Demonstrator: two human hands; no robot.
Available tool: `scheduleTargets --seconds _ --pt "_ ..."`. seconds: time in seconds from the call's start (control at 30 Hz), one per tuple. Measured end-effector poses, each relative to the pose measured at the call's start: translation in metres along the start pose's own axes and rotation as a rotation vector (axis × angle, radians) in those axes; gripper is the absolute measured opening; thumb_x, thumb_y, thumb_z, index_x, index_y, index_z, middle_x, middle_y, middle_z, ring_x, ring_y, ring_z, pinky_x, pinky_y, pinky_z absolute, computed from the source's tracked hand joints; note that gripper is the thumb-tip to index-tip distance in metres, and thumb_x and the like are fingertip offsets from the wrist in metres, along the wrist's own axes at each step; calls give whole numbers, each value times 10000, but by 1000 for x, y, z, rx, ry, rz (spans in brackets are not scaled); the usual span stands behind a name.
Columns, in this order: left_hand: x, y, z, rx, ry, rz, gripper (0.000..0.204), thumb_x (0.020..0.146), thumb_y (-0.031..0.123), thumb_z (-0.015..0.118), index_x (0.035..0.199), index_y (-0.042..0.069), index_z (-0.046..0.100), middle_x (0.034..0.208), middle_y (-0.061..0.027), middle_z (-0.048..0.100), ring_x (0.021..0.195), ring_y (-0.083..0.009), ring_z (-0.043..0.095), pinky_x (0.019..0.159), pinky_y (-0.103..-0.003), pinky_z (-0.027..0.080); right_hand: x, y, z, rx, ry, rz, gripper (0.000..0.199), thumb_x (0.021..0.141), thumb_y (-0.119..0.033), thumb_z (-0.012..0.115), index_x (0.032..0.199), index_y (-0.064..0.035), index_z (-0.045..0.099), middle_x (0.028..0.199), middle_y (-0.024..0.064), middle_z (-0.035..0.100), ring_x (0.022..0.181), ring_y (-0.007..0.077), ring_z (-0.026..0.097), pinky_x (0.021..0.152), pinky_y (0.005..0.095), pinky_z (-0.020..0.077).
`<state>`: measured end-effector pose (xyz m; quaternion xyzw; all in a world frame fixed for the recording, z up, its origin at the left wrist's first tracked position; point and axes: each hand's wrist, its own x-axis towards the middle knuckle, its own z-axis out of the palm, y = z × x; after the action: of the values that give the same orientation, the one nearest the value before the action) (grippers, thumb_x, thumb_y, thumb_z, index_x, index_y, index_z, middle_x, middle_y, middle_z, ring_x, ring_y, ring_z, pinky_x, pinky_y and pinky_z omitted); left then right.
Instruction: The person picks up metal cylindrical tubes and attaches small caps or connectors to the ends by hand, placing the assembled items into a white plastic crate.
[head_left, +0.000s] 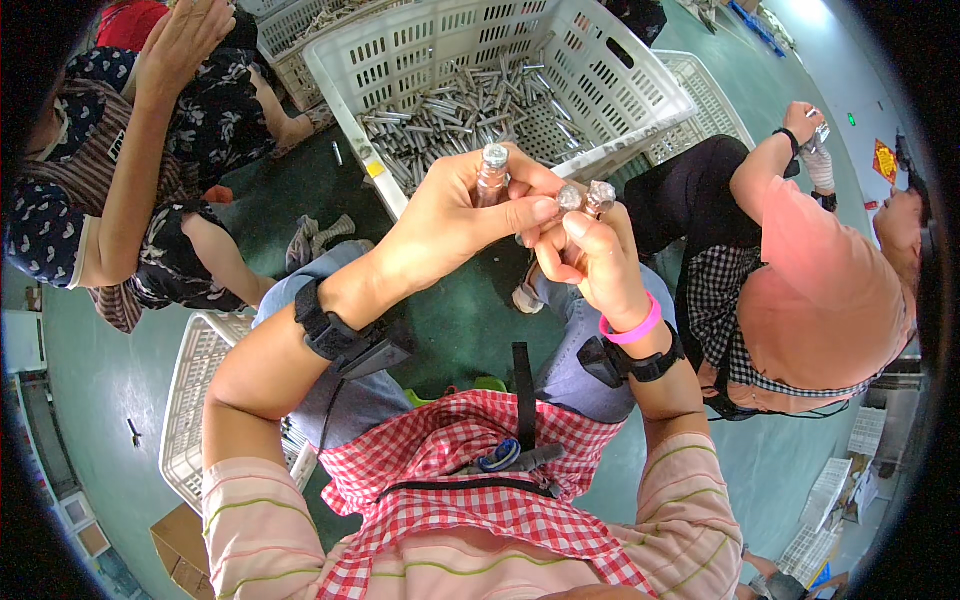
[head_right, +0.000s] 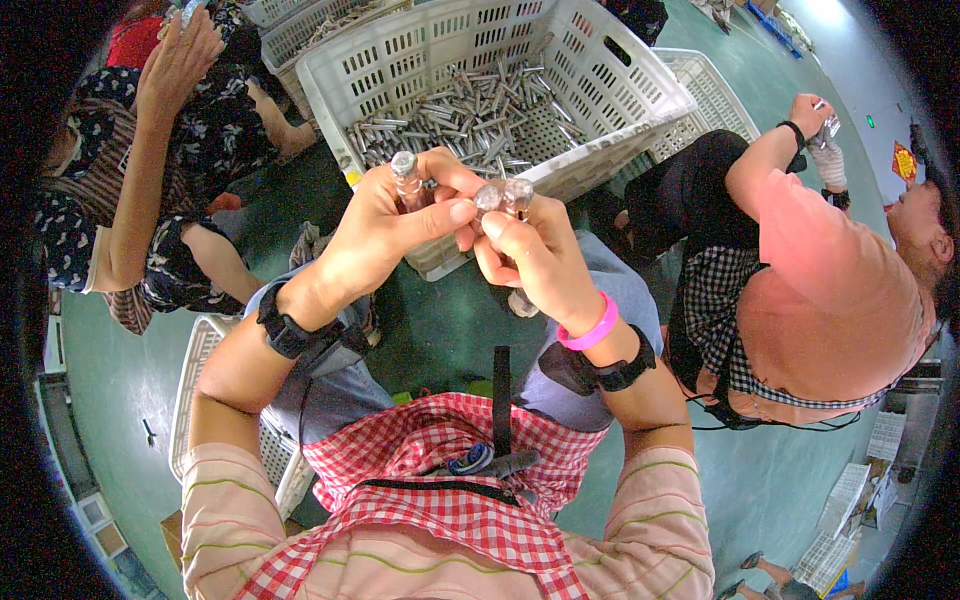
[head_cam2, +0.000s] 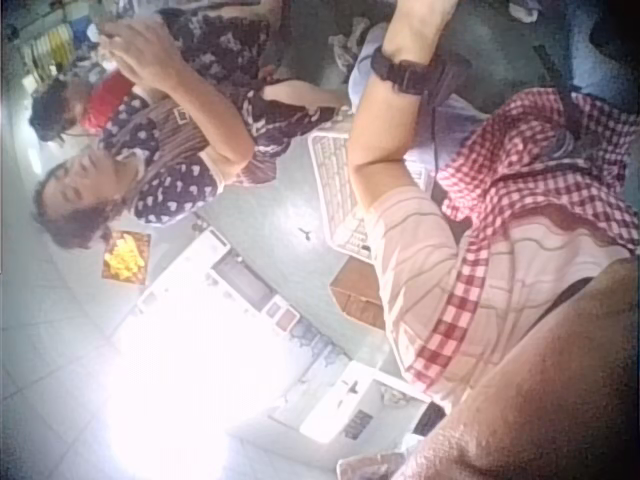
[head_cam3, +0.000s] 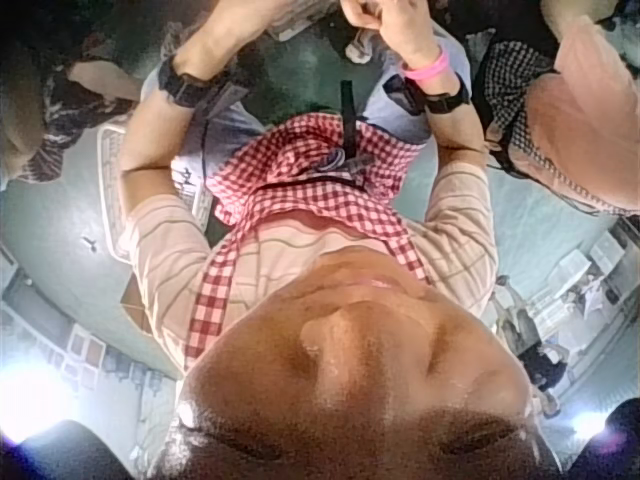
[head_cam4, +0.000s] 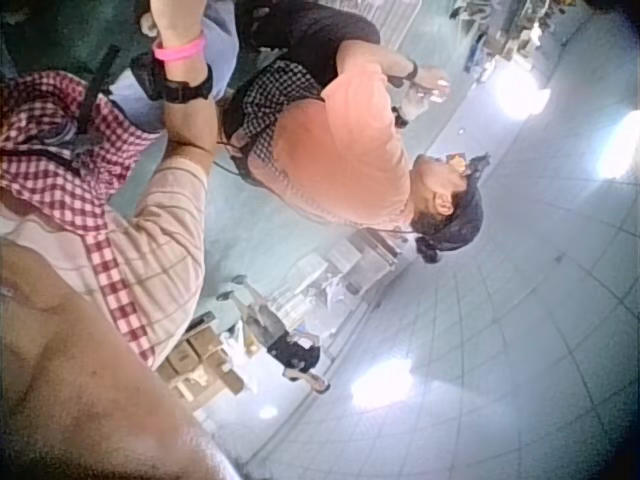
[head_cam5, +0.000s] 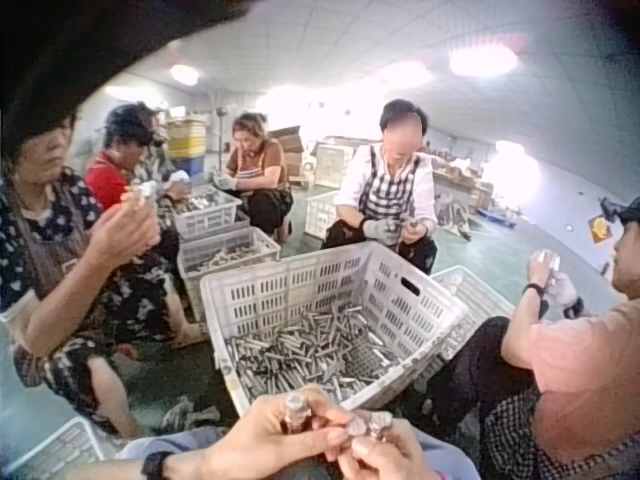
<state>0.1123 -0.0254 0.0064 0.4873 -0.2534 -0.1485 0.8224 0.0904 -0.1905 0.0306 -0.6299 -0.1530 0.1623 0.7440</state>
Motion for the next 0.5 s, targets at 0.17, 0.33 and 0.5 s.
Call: scheduleTargets --seconds 0.17,0.33,0.5 --pt "-1 9 1 3 -5 -27 136 848 134 553 924 22 562 808 -26 589 678 -80 550 601 -198 397 0 -2 -2 53 -16 29 247 870 -184 421 845 41 520 636 41 508 422 46 367 375 192 252" --pt "0 -2 -3 -15 -15 18 134 856 135 540 933 26 560 819 -38 580 686 -103 564 603 -214 406 0 -2 0 -80 -13 24 249 865 -204 433 805 21 520 574 0 464 416 37 346 383 193 237" --pt "1 -3 -2 -101 6 12 150 836 74 568 938 -36 558 798 -59 590 688 -103 561 641 -231 458 0 -1 -4 -128 -41 17 268 861 -231 447 786 16 521 508 -25 422 405 32 332 382 193 224"
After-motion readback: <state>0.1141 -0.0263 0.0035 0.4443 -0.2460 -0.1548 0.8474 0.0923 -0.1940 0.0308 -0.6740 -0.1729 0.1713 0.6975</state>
